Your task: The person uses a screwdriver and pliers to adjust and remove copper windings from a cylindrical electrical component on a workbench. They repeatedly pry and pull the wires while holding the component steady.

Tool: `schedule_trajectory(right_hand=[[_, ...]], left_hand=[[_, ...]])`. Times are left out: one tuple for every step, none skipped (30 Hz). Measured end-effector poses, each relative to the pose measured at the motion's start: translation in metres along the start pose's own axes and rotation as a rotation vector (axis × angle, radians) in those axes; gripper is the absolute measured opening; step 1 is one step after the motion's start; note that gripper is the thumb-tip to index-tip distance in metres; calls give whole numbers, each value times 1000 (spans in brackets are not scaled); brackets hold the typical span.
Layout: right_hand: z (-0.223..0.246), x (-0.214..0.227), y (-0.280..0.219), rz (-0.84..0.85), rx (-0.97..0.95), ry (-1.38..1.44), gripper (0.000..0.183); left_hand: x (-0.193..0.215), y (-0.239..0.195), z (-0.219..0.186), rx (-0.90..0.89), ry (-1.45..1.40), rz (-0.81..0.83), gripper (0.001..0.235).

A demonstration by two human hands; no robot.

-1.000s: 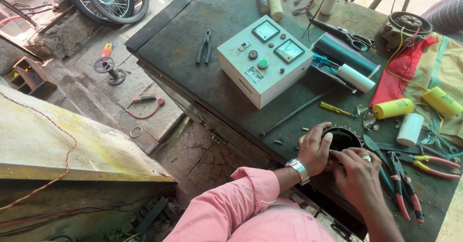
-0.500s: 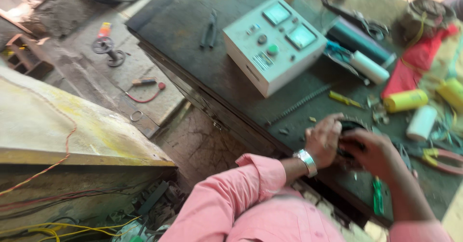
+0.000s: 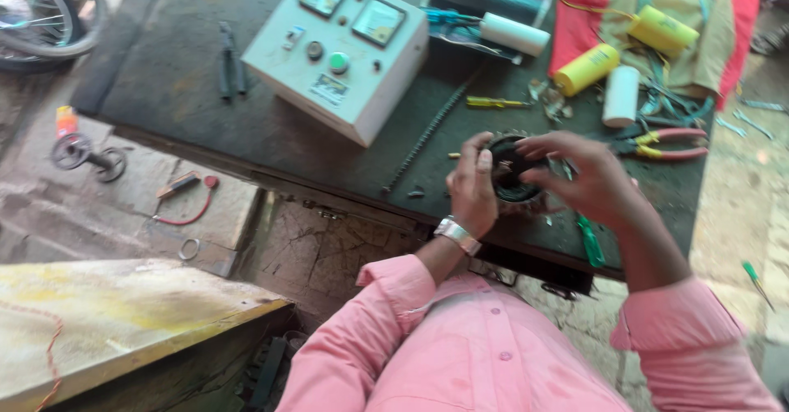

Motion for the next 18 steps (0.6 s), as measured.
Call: schedule_trajectory(right_hand=[[-4,19,-22,-105,-28,15,42],[-9,35,-45,-224,-87,-14,35],[-14,48,-65,-345,-135,-43,29],[-18,57,-86,-364,-220,-117,27],[-22,62,-107,-386,-304,-187,25],[-25,63,-124,-405,-389,-257,24],[-29,54,-136,-354,-449,-283,25],[-32,41,-145,-302,-509,-308,27],[-35,30,-151,-244,-568,-330,28],[-34,18,-152,-187,-531,-476,33],[-32,3,-151,-123,-490,-617,38],[-31,-8,-149,-55,-447,-756,42],[-33,-13,-151,-67,-493,-718,42],[-34,-17,-152,-79,-539,-681,42],[-35,-17,-149,-93,-575,-644,42],[-32,-13,-149,-140,-565,-609,43],[-31,-5,-147,-185,-551,-571,43],[-28,1,-146,-230,-538,-533,44]], left_hand=[[0,-2,-2,9,3,-6,56],[1,-5,-5,-25,59,17,65],[4,-4,-10,-68,117,33,76],[7,-3,-16,-111,174,50,89],[11,-3,-21,-129,234,68,94],[13,-3,-26,-147,294,86,101],[16,-1,-30,-167,356,103,108],[18,1,-33,-148,303,110,104],[18,2,-36,-125,251,113,101],[18,5,-39,-101,200,117,98],[18,5,-41,-98,168,124,92],[18,5,-43,-96,136,131,87],[20,4,-44,-90,105,134,82],[23,-1,-49,-141,102,107,75],[27,-3,-54,-198,99,73,69],[33,-8,-60,-256,96,39,62],[37,-12,-65,-328,158,5,59],[42,-20,-70,-400,221,-29,55]])
Point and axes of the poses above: each hand's wrist, its own y-axis towards the middle knuckle, its own x-axis out of the back of the hand, z = x × y, the point moved 5 cm from there along y, towards the middle knuckle, and after that the axes turned 9 degrees about x, right-handed, at the moved point
